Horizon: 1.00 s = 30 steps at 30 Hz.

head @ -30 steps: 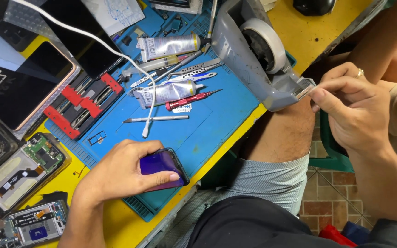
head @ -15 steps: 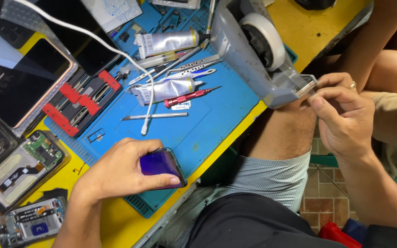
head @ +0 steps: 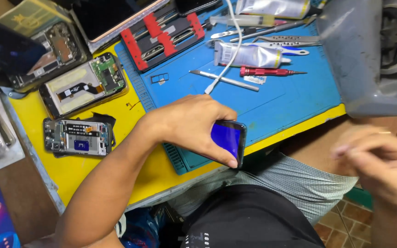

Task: The person uses a screwdriver to work on a smartphone, then connects a charging cable to test the device. They interact with the touchscreen to enter a passcode and verify functionality before placing the phone down.

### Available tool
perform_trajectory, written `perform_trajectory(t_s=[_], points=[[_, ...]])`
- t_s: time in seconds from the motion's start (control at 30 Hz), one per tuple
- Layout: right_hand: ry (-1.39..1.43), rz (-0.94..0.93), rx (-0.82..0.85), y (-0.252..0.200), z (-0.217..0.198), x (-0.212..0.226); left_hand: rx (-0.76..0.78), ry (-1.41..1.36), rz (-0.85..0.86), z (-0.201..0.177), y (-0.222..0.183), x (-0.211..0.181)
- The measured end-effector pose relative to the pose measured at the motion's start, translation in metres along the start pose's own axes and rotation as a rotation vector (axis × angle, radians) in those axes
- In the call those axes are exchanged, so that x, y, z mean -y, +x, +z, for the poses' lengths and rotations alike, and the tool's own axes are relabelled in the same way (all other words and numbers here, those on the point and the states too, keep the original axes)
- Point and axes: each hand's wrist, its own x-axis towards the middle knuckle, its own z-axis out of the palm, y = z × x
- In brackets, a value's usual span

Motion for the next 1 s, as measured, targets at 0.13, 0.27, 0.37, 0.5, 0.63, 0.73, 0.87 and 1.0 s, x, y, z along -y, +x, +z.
perform_trajectory(t_s=[0.13,0.27,0.37,0.5,0.63,0.73,0.87,1.0], points=[[0.219,0.165,0.403,0.035,0.056,0.021,0.020,-0.026,0.007,0.002,0.003,0.002],[0.321,0.320,0.640,0.052,0.093,0.032,0.026,0.012,0.026,0.005,0.006,0.005],[0.362,0.376,0.682,0.056,0.104,0.033,0.029,0.027,0.041,0.005,0.007,0.006],[0.334,0.455,0.682,0.055,0.106,0.029,0.042,0.025,0.043,0.004,0.006,0.005],[0.312,0.488,0.686,0.055,0.107,0.025,0.055,0.016,0.015,0.003,0.005,0.002],[0.296,0.525,0.678,0.052,0.106,0.020,0.048,0.021,0.014,0.004,0.005,0.003],[0.312,0.535,0.680,0.052,0.107,0.021,0.045,0.038,0.012,0.005,0.005,0.002],[0.280,0.560,0.681,0.053,0.108,0.021,0.062,0.045,-0.004,0.003,0.005,0.000]])
